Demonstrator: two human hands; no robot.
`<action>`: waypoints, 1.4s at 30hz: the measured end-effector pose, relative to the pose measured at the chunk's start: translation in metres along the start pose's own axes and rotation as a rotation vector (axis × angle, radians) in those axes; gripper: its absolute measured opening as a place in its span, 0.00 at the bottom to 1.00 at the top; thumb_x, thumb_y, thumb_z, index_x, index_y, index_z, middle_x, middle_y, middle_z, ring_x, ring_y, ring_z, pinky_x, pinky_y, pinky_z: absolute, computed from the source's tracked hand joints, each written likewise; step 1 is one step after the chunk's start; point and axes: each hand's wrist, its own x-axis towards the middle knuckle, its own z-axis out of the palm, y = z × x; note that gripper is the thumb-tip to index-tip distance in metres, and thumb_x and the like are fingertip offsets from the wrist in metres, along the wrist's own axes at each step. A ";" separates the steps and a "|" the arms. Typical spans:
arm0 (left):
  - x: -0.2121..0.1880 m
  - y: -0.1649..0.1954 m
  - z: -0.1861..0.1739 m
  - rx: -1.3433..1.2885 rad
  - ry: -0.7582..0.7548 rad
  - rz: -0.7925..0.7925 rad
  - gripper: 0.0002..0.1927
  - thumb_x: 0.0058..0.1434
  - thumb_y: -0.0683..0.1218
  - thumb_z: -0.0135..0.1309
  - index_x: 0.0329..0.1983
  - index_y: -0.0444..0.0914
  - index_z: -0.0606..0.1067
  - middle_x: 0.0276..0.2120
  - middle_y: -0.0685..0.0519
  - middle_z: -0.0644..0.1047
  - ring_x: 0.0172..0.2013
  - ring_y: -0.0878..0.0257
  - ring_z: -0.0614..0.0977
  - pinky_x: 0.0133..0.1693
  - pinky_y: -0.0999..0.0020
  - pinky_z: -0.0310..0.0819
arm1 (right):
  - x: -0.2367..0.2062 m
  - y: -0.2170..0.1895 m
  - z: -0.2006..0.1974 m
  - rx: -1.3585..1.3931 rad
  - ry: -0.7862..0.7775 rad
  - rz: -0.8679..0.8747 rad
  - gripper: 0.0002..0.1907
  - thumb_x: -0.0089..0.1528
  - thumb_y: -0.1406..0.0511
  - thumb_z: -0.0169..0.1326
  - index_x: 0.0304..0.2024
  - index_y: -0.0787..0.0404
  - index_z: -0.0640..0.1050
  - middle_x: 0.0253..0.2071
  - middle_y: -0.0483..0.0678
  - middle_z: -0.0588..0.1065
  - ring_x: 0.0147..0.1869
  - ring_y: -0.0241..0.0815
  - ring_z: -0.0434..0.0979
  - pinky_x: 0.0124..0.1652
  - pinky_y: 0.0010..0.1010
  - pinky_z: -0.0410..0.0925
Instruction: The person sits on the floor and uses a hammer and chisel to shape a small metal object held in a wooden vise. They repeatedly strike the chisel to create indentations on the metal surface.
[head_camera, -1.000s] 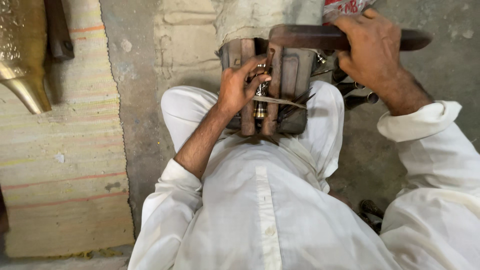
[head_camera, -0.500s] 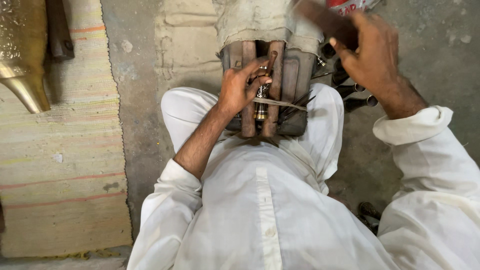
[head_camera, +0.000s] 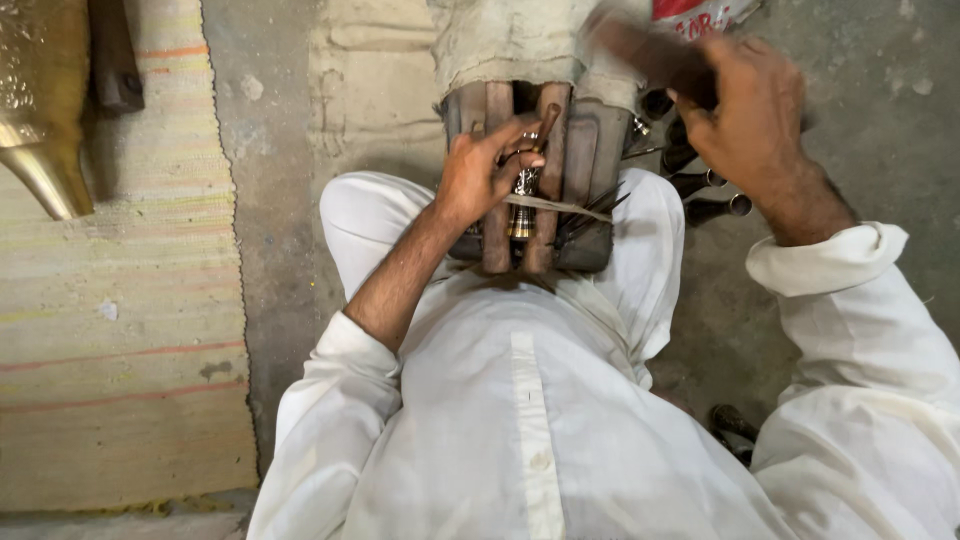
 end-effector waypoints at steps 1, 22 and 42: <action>0.000 0.000 0.000 -0.006 -0.016 -0.012 0.22 0.64 0.49 0.65 0.61 0.43 0.75 0.41 0.48 0.85 0.36 0.54 0.88 0.37 0.60 0.81 | -0.002 0.001 0.001 -0.078 -0.009 -0.084 0.17 0.58 0.71 0.67 0.48 0.64 0.78 0.38 0.54 0.76 0.42 0.55 0.74 0.44 0.44 0.66; 0.001 -0.001 0.003 -0.019 0.043 0.043 0.22 0.63 0.44 0.67 0.59 0.41 0.75 0.42 0.48 0.86 0.37 0.59 0.88 0.39 0.63 0.82 | 0.000 -0.008 -0.012 -0.170 0.071 -0.183 0.20 0.57 0.74 0.64 0.52 0.61 0.78 0.45 0.51 0.78 0.49 0.52 0.77 0.52 0.42 0.68; -0.007 -0.004 -0.036 -0.601 0.093 -0.238 0.18 0.68 0.34 0.60 0.59 0.32 0.71 0.37 0.49 0.84 0.38 0.67 0.87 0.38 0.72 0.87 | 0.035 -0.108 0.076 0.541 -0.203 0.284 0.26 0.54 0.49 0.75 0.31 0.64 0.81 0.22 0.44 0.74 0.26 0.34 0.73 0.31 0.33 0.67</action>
